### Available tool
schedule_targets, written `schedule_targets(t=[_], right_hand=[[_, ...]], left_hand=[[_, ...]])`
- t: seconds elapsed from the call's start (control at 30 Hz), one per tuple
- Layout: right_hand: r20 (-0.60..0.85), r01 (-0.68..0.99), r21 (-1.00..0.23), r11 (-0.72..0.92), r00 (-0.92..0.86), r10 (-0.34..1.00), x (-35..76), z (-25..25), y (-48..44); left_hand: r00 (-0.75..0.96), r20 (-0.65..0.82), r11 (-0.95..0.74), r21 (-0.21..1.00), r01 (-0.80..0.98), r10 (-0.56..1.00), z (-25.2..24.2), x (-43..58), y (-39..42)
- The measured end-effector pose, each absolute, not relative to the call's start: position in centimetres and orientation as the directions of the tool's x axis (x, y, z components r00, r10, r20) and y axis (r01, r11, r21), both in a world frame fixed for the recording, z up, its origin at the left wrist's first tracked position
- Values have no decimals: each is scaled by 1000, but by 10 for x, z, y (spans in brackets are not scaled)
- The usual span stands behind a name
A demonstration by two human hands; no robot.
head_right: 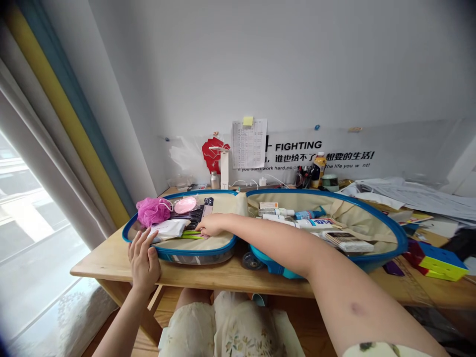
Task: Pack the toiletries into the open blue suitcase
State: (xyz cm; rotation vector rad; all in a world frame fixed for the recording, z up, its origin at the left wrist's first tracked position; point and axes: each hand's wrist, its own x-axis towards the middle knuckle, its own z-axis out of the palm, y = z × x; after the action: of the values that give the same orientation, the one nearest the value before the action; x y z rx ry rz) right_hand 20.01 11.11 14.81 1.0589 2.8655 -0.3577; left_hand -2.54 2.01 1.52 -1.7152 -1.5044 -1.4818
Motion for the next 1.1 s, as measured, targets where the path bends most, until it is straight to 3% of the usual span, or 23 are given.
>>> schedule_targets(t=[0.17,0.33,0.5,0.73,0.97,1.1], right_hand=[[-12,685,-275,675,-704,710,245,194,121],[46,821,-283,496,-505,862,336,228,137],[-76,916,-245,319,-346,935,410,214,134],[-326,932,-248,264,-337,883,453,182,94],[-317,954,-60,294,-298,900,460,164,64],[-317,944,-42,326,-322,892,455,163,58]], left_hand=[[-150,882,-320,314,894,447,14,-26,20],[-165,880,-318,327,890,445,17,-24,18],[-161,882,-323,325,889,442,18,-23,18],[-144,892,-328,302,895,429,16,-25,19],[-150,892,-330,308,892,427,18,-23,18],[-170,884,-319,328,889,435,18,-23,18]])
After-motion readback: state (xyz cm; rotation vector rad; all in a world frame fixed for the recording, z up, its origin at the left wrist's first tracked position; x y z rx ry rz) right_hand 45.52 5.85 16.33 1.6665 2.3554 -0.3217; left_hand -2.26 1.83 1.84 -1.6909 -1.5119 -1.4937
